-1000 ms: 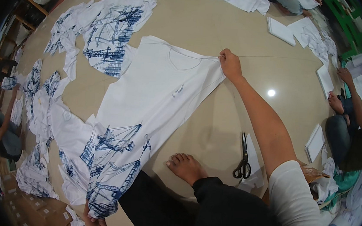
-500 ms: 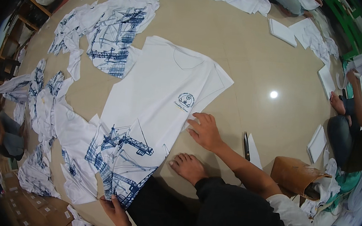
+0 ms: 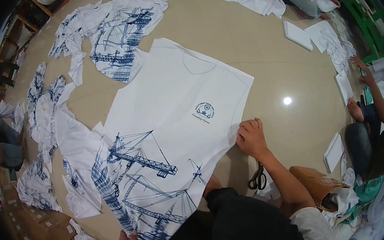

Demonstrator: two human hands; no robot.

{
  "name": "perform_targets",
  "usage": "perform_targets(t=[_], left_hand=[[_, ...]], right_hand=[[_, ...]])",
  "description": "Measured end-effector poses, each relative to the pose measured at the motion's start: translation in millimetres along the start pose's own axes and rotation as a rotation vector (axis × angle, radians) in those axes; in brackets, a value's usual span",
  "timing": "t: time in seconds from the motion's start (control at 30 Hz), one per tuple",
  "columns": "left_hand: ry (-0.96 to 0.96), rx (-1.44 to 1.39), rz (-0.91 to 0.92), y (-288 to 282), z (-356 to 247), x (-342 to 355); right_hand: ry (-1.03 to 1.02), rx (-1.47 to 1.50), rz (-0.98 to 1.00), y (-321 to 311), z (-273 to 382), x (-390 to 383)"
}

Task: The person sits on the floor and uses scissors to cut a large piece of white fabric with a printed design. They smooth the fabric, cut along a curved outline, and separate the cut piece from the main sheet.

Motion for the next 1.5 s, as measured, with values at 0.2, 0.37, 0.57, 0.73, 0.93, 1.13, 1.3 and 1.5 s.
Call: perform_targets(t=[0.2, 0.37, 0.57, 0.73, 0.93, 1.13, 1.3, 1.5], left_hand=[[0.602, 0.740, -0.418, -15.1, -143.4, 44.9], [1.389, 0.821, -0.072, 148.4, -251.1, 157.6], [1.269, 1.313, -0.089, 181.7, -267.5, 288.7], [1.154, 1.532, -0.231, 145.1, -280.6, 318.9], [1.036, 1.542, -0.287, 115.2, -291.3, 331.7], [1.064, 1.546, -0.323, 104.2, -299.2, 347.6], [1.288, 1.083, -0.321, 162.5, -291.2, 278.9], [1.454, 1.106, 0.216, 375.0, -167.9, 123.9]], right_hand=[[0.200, 0.176, -0.158, -9.9, -32.8, 14.6], [0.295, 0.020, -0.068, 27.9, -35.5, 53.9], [0.362, -0.182, 0.106, 71.5, -53.5, 72.4], [0.293, -0.254, 0.160, 71.4, -64.2, 87.6], [0.125, -0.269, 0.128, 80.6, -62.6, 133.1], [0.134, -0.264, 0.107, 88.9, -63.8, 144.5], [0.250, 0.015, -0.016, 40.8, -34.4, 75.3], [0.553, 0.189, -0.137, -20.3, 2.4, -107.7]])
Point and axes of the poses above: each hand's wrist, its own x-axis towards the middle knuckle, its own y-axis out of the palm, z = x × y, the point moved 9 cm from there along x, towards the middle knuckle, and after that the axes turned 5 degrees about -y, right-handed, at the moved point
